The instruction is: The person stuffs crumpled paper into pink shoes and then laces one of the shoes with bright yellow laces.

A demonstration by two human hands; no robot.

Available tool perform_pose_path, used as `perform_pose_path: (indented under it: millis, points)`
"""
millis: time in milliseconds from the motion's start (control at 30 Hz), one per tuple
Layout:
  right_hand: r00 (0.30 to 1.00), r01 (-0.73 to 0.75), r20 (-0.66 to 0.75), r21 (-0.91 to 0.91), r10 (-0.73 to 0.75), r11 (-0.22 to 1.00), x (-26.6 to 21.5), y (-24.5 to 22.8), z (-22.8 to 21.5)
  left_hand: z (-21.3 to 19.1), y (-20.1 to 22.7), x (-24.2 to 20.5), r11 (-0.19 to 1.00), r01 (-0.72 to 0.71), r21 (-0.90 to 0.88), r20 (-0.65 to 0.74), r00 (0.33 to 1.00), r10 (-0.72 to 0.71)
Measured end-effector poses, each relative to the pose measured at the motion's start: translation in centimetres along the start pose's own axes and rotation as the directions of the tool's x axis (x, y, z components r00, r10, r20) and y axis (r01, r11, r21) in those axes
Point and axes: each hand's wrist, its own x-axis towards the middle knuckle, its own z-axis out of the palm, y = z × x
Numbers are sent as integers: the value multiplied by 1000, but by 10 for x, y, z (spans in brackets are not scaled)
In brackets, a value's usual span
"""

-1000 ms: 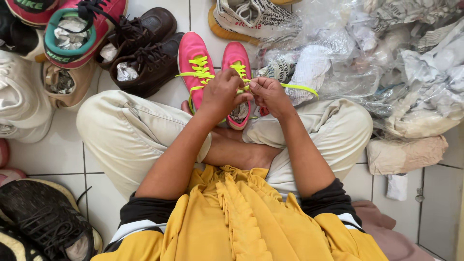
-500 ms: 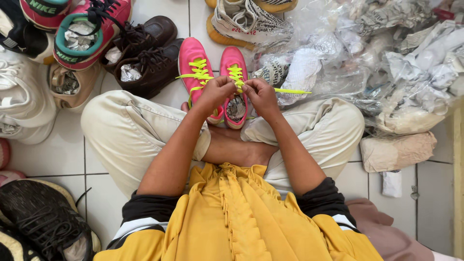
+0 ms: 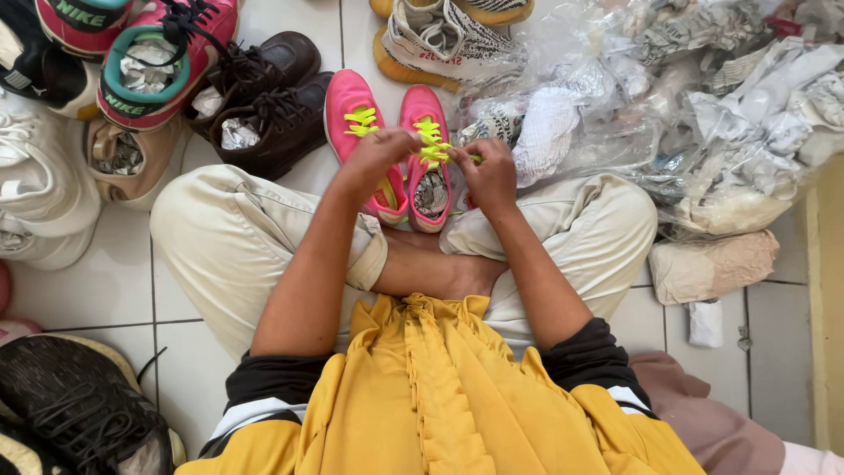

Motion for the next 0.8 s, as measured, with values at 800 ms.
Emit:
perform_pose_path:
  millis: [800]
  points:
    - [754,-614,257,600,604,513,18,54,-81,-63,4,0,339,393,855,-450,887,106]
